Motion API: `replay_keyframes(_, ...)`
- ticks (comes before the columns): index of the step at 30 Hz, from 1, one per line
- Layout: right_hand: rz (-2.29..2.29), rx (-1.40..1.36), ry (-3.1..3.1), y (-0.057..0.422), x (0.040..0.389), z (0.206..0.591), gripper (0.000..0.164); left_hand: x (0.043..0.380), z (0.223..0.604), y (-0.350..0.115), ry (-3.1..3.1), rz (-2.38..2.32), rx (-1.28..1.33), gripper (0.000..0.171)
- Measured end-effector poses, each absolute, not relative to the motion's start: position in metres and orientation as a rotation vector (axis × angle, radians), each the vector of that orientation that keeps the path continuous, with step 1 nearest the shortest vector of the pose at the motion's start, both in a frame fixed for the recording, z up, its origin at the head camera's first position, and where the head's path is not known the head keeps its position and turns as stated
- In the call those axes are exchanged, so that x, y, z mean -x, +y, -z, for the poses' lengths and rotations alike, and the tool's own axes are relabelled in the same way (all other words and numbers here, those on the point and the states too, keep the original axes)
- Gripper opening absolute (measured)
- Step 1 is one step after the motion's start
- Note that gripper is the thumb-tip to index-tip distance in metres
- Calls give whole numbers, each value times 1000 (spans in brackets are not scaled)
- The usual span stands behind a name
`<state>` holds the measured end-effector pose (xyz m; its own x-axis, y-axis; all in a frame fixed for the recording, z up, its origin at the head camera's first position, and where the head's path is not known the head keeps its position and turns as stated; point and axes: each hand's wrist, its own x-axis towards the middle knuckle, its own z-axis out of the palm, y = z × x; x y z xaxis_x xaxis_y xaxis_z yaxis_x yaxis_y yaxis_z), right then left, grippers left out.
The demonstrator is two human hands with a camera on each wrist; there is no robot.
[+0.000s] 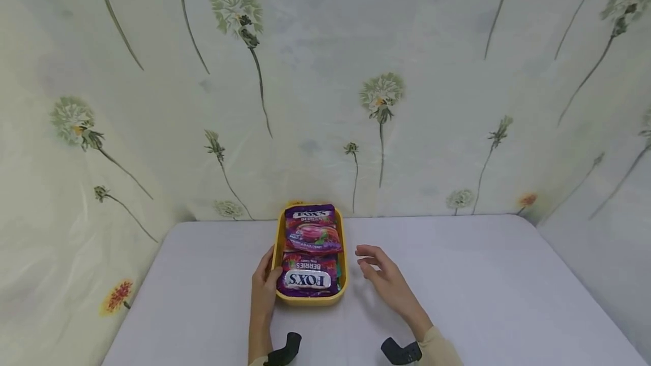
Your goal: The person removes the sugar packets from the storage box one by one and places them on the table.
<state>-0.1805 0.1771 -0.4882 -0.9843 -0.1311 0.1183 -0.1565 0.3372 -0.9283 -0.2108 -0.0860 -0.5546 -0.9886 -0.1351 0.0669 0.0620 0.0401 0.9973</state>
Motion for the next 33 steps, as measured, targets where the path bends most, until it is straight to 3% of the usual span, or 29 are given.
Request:
replay_keyframes(8, -1780, -227, -2594, 169, 193, 490, 37, 198, 527, -84, -2195, 2066, -49, 51)
replay_keyframes(18, -1702, -280, -2667, 153, 215, 487, 41, 202, 524, -89, -2167, 2072, -57, 51)
replay_keyframes(26, -1614, -94, -2742, 140, 225, 486, 35, 202, 525, -89, -2206, 2079, -17, 51)
replay_keyframes(33, -1508, -94, -2847, 133, 233, 481, 36, 201, 525, -90, -2194, 2089, -14, 51)
